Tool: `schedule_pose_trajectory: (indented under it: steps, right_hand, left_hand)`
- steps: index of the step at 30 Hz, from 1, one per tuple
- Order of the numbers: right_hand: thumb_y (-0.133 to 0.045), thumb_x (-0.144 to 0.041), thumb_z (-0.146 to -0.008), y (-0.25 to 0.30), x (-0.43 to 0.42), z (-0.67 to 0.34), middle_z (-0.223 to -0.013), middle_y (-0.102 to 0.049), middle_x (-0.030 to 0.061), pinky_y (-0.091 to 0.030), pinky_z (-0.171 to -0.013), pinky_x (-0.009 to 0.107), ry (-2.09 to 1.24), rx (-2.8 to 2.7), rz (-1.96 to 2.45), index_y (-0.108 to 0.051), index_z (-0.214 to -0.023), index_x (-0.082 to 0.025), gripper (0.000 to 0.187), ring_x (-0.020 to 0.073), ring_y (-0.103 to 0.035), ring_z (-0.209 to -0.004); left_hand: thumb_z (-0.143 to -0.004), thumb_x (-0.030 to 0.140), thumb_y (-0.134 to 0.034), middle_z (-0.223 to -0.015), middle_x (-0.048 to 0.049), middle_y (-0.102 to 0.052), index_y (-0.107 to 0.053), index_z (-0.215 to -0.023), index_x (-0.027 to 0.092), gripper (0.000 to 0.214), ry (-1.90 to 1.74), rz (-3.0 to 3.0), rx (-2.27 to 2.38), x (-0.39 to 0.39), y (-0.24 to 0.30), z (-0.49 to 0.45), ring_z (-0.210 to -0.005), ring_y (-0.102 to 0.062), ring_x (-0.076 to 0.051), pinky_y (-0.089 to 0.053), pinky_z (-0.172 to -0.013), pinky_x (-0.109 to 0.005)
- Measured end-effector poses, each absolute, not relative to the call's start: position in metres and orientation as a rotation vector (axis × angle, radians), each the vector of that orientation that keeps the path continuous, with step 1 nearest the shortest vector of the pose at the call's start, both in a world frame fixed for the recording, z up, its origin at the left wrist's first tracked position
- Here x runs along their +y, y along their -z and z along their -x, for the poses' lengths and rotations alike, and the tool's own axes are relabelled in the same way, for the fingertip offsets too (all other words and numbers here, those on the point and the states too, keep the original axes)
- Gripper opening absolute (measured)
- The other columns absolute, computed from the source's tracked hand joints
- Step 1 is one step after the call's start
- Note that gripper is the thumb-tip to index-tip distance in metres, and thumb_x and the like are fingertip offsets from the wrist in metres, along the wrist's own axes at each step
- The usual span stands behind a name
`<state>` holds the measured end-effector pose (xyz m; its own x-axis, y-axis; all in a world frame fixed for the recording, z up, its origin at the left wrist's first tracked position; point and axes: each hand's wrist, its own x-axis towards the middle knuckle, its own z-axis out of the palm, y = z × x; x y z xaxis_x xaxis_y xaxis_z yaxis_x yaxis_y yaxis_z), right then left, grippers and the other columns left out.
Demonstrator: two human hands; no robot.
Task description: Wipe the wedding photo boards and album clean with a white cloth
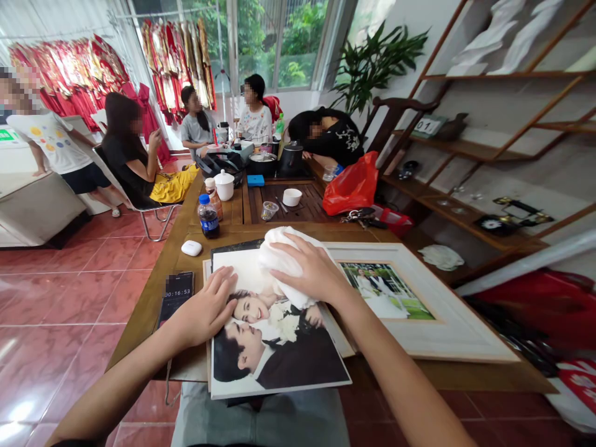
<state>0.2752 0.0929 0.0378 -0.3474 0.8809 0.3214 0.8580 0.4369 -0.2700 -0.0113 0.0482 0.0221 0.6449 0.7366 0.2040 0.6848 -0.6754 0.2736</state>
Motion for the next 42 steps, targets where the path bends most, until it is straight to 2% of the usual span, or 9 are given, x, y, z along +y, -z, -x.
schedule_pose_trajectory:
  steps: [8,13,18,22,25,29,35,38,42]
  right_hand:
    - [-0.056,-0.056,-0.093,-0.029,0.037,-0.286,-0.159,-0.041,0.0065,-0.043,-0.109,0.056,0.000,-2.316,1.428,-0.053,-0.144,-0.035,0.055,0.0343,-0.046,-0.140]
    - [-0.059,-0.050,-0.091,-0.022,-0.021,-0.298,-0.158,-0.042,0.0067,-0.050,-0.100,0.053,0.102,-2.325,1.319,-0.049,-0.147,-0.037,0.059,0.0355,-0.053,-0.132]
    - [-0.061,-0.046,-0.088,-0.023,-0.052,-0.301,-0.159,-0.040,0.0057,-0.054,-0.093,0.055,0.131,-2.352,1.282,-0.042,-0.150,-0.039,0.065,0.0362,-0.055,-0.127]
    - [-0.063,-0.043,-0.087,-0.027,-0.051,-0.290,-0.156,-0.044,0.0066,-0.051,-0.095,0.054,0.149,-2.340,1.254,-0.044,-0.149,-0.037,0.065,0.0361,-0.054,-0.127]
    - [-0.067,-0.043,-0.084,-0.033,-0.047,-0.271,-0.156,-0.044,0.0100,-0.049,-0.096,0.052,0.159,-2.389,1.169,-0.050,-0.146,-0.032,0.065,0.0360,-0.054,-0.128]
    - [-0.069,-0.042,-0.080,-0.038,-0.049,-0.237,-0.157,-0.041,0.0154,-0.045,-0.099,0.056,0.136,-2.470,1.070,-0.052,-0.144,-0.028,0.068,0.0368,-0.051,-0.130]
    - [-0.069,-0.048,-0.078,-0.040,-0.053,-0.211,-0.157,-0.041,0.0188,-0.040,-0.102,0.058,0.092,-2.551,0.967,-0.049,-0.146,-0.026,0.075,0.0371,-0.049,-0.133]
    - [-0.067,-0.050,-0.080,-0.041,-0.053,-0.219,-0.157,-0.042,0.0172,-0.039,-0.103,0.055,0.122,-2.556,0.987,-0.050,-0.145,-0.026,0.072,0.0342,-0.048,-0.135]
    - [-0.067,-0.042,-0.082,-0.037,-0.050,-0.244,-0.156,-0.042,0.0154,-0.039,-0.102,0.051,0.222,-2.481,1.102,-0.050,-0.144,-0.025,0.066,0.0323,-0.048,-0.135]
  left_hand:
    - [-0.105,0.036,-0.032,-0.154,-0.0233,-0.040,-0.037,-0.144,0.011,0.046,-0.486,-2.695,1.161,0.048,-0.022,0.010,-0.152,-0.026,-0.033,-0.034,-0.120,-0.056]
    - [-0.105,0.035,-0.033,-0.154,-0.0237,-0.039,-0.037,-0.144,0.010,0.046,-0.461,-2.696,1.167,0.048,-0.026,0.009,-0.152,-0.026,-0.034,-0.034,-0.121,-0.054]
    - [-0.105,0.034,-0.033,-0.153,-0.0255,-0.039,-0.038,-0.143,0.006,0.047,-0.436,-2.699,1.162,0.047,-0.027,0.009,-0.152,-0.025,-0.036,-0.033,-0.122,-0.052]
    - [-0.105,0.033,-0.033,-0.152,-0.0246,-0.039,-0.037,-0.143,0.007,0.047,-0.431,-2.701,1.169,0.047,-0.026,0.009,-0.152,-0.026,-0.036,-0.033,-0.121,-0.053]
    - [-0.105,0.033,-0.032,-0.153,-0.0237,-0.040,-0.037,-0.144,0.008,0.046,-0.427,-2.704,1.173,0.047,-0.026,0.009,-0.152,-0.026,-0.035,-0.033,-0.121,-0.053]
    - [-0.106,0.032,-0.032,-0.154,-0.0257,-0.038,-0.038,-0.144,0.005,0.047,-0.416,-2.694,1.169,0.048,-0.025,0.009,-0.152,-0.024,-0.036,-0.032,-0.122,-0.054]
    - [-0.102,0.039,-0.045,-0.156,-0.0266,-0.035,-0.033,-0.148,0.006,0.059,-0.402,-2.681,1.124,0.050,-0.020,0.012,-0.153,-0.021,-0.038,-0.032,-0.121,-0.057]
    - [-0.104,0.037,-0.038,-0.155,-0.0244,-0.038,-0.035,-0.146,0.009,0.050,-0.447,-2.675,1.137,0.049,-0.020,0.012,-0.153,-0.022,-0.035,-0.033,-0.120,-0.057]
    - [-0.106,0.035,-0.032,-0.154,-0.0235,-0.039,-0.038,-0.144,0.009,0.046,-0.484,-2.669,1.154,0.048,-0.023,0.010,-0.153,-0.023,-0.034,-0.033,-0.121,-0.056]
